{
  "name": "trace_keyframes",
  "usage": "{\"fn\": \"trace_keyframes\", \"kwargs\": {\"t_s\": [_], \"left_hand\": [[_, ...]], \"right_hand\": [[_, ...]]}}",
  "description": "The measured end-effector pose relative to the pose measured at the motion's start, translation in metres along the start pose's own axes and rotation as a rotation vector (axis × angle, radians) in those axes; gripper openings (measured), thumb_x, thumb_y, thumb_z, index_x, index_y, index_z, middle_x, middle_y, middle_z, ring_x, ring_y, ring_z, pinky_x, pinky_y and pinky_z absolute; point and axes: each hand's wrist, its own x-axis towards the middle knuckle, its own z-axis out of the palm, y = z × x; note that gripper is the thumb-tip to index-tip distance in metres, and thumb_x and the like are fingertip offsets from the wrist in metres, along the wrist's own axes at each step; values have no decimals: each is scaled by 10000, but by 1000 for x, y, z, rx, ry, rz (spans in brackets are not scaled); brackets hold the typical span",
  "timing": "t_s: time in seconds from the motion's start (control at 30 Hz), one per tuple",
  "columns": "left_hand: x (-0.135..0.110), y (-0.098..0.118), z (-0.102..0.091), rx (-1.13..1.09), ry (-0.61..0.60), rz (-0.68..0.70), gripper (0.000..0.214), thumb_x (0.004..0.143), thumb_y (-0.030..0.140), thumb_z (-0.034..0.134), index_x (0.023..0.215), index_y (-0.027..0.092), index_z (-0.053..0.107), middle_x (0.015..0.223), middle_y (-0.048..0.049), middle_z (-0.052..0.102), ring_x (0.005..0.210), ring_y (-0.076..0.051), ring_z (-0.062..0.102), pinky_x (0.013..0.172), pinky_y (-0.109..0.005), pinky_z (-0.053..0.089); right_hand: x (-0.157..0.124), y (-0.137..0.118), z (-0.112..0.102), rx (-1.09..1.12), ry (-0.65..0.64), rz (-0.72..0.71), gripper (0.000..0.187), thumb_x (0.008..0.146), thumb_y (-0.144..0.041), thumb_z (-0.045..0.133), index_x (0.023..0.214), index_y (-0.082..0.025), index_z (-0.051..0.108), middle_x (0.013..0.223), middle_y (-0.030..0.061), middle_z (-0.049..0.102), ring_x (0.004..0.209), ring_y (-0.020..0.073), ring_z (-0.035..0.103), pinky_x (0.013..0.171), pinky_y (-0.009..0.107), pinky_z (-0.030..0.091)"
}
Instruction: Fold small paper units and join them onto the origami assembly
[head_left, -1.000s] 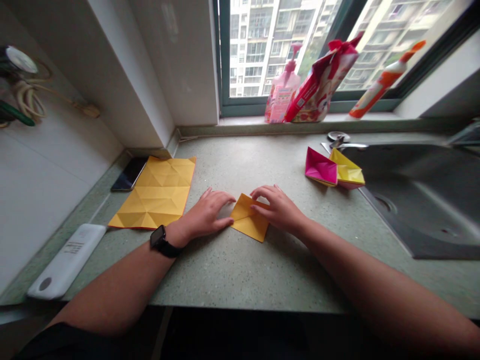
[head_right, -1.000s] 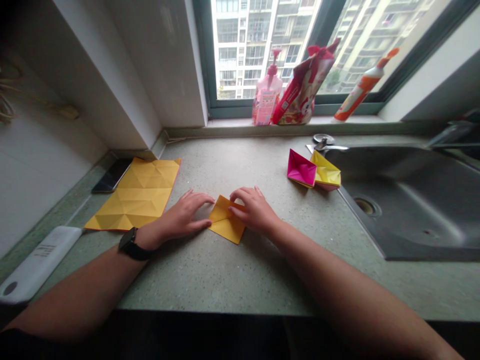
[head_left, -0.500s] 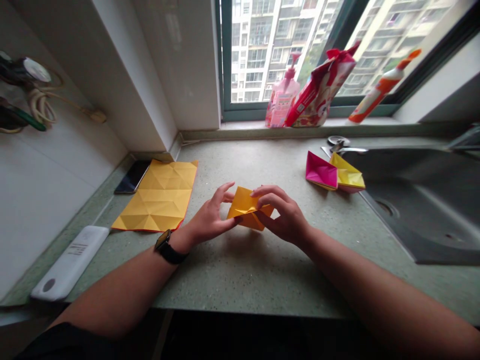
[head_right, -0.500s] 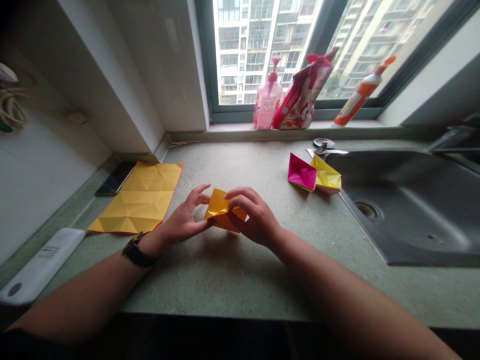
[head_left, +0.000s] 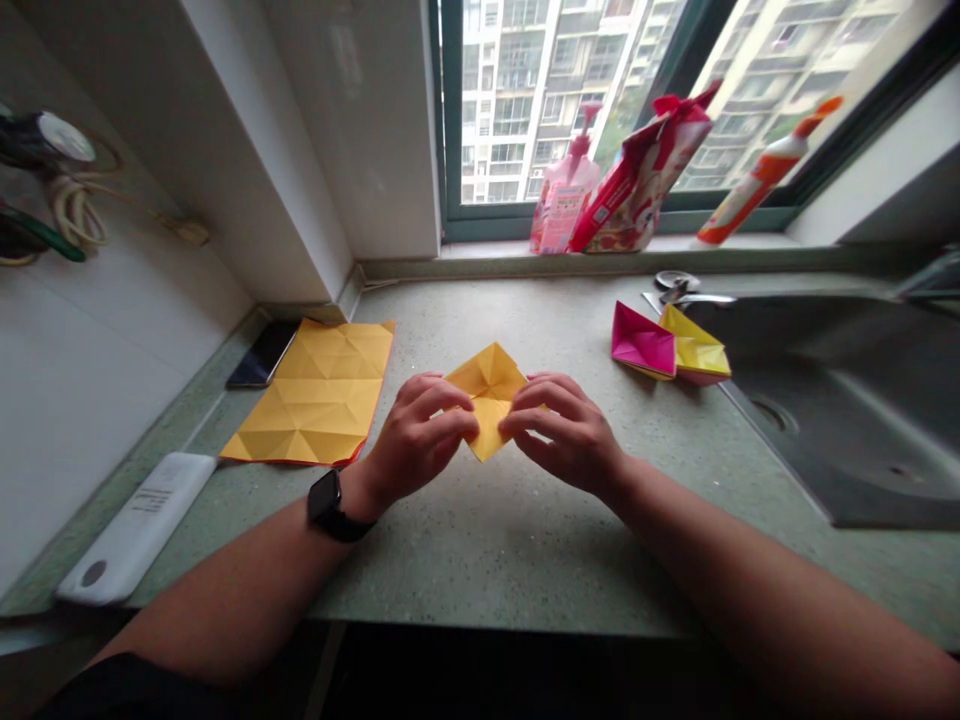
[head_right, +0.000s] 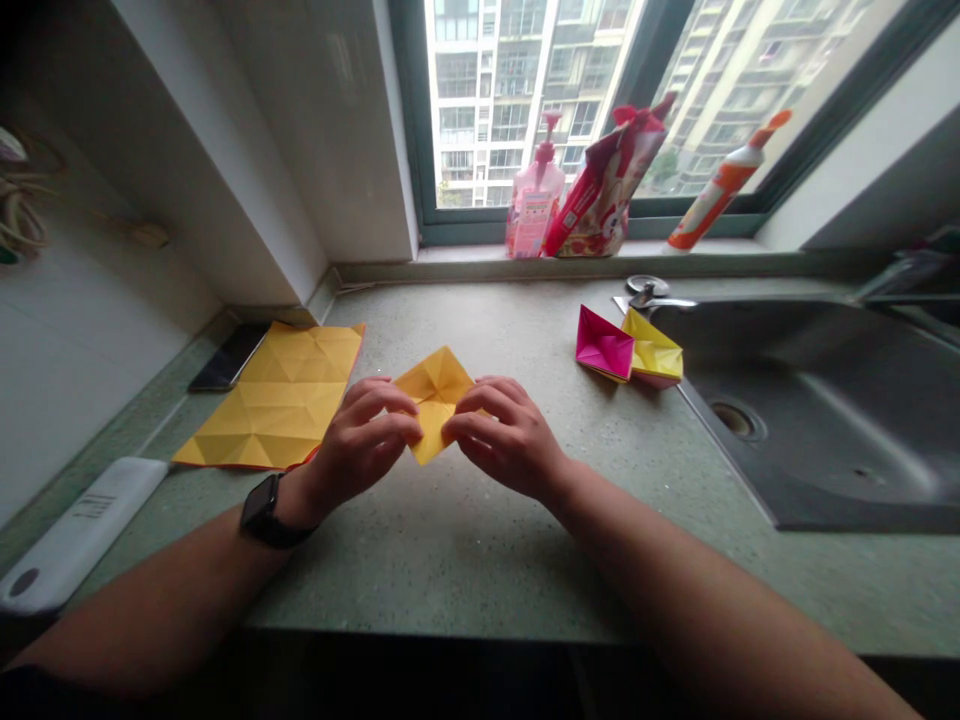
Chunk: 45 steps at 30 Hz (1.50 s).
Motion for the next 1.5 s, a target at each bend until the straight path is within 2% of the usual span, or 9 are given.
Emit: {"fn": "trace_keyframes", "kwargs": {"t_s": [0.27,0.47,0.63,0.73,0.87,1.03,1.23,1.33,1.5], "left_hand": [[-3,-22,19,98,-392,-96,167,1046,138,626,984,222,756,1002,-35,763,917,-211,652,854,-359,505],[-4,-19,7,-1,-570,-91,310,948,63,642,1178,234,758,1165,-44,785,1024,-222,701,957,-387,522],[-2,-7,4,42,-588,-146,131,1020,256,679,1105,220,771,1149,-76,775,1044,-265,701,1036,-486,528],[-3,-4,7,104,-592,-192,214,1036,379,699,1161,215,756,1160,-98,748,1119,-304,688,1148,-616,467],[-6,-5,6,94,-601,-195,196,1003,268,694,1191,242,745,1236,-87,721,1205,-302,667,1257,-723,313],[-11,-12,6,138,-556,-174,259,972,139,654,1173,247,775,1342,-102,708,1286,-318,608,1223,-648,389],[-8,-17,8,117,-578,-234,226,1030,161,601,1140,217,790,1135,-95,739,1088,-271,670,1020,-477,532],[-7,-15,8,85,-566,-258,207,1061,329,637,1176,197,747,1198,-111,747,1146,-295,683,1137,-567,479],[-14,-16,11,-18,-540,-264,653,912,627,818,1377,221,605,1414,-148,687,1398,-374,595,1286,-734,272]], "right_hand": [[-11,16,8,-187,-371,34,131,990,-187,711,1008,-300,774,1084,20,794,1027,237,680,1069,472,485],[-12,18,7,-126,-491,97,164,975,-199,740,1060,-321,807,1136,13,806,1066,237,696,1099,482,458],[-11,13,5,-57,-479,76,161,934,-239,788,1053,-346,797,1125,-8,813,1124,270,703,1186,597,393],[-10,18,2,-56,-346,113,221,977,-243,725,1172,-333,778,1145,24,810,1093,266,704,1099,553,488],[-15,37,-4,-162,-221,253,501,923,-44,581,1296,-335,744,1231,59,777,1110,278,685,1007,538,558],[-26,55,-4,-112,-400,259,690,781,46,535,1322,-336,726,1352,56,726,1237,279,660,1070,559,561],[-26,54,1,-47,-501,184,469,889,-46,626,1275,-287,740,1230,63,772,1135,262,693,1017,508,569],[-23,51,0,-45,-484,159,292,944,-119,666,1164,-281,770,1127,59,779,1036,248,699,952,470,573],[-18,37,0,-37,-394,134,157,965,-222,729,1091,-303,774,1097,62,740,1004,243,674,888,441,577]]}}
